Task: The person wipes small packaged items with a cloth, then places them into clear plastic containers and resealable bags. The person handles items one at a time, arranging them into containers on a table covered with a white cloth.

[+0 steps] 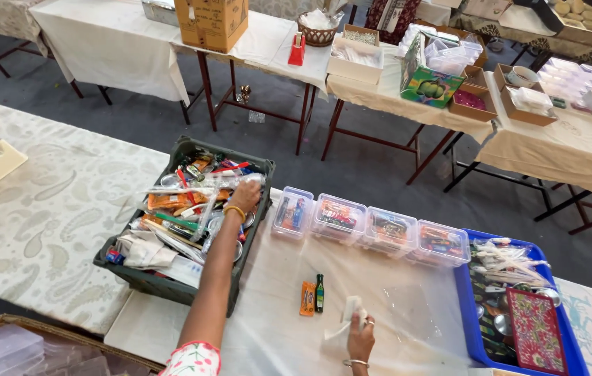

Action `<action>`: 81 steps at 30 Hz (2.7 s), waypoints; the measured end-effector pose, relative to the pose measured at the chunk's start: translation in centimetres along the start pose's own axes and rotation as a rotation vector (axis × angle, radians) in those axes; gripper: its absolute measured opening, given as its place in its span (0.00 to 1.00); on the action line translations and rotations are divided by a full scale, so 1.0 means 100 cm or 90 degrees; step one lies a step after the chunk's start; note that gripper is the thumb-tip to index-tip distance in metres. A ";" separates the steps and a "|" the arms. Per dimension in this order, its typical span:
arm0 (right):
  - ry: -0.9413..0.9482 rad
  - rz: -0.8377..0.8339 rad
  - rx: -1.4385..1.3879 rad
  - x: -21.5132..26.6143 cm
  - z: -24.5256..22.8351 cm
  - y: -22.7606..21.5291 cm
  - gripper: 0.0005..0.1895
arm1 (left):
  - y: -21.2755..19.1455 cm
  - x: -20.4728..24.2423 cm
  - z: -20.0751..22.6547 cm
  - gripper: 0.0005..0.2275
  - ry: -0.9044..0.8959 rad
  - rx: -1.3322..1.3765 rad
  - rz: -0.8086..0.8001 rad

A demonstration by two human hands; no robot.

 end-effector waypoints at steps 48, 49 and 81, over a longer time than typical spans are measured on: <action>-0.066 -0.181 -0.592 -0.039 -0.083 -0.116 0.29 | -0.241 0.034 0.485 0.17 -0.416 1.067 0.026; -0.065 -0.179 -0.592 -0.046 -0.078 -0.115 0.29 | -0.237 0.037 0.490 0.17 -0.415 1.066 0.025; 0.081 0.036 -0.411 -0.097 -0.048 -0.110 0.35 | -0.295 0.103 0.458 0.09 -0.223 1.024 -0.012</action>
Point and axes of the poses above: each hand's wrist, its own x-axis away from the middle knuckle, its own y-axis out of the palm, z = x × y, the point moved 1 cm from there along -x, towards the middle knuckle, and after that the axes turned 2 degrees about -x, right-handed, at the moved point
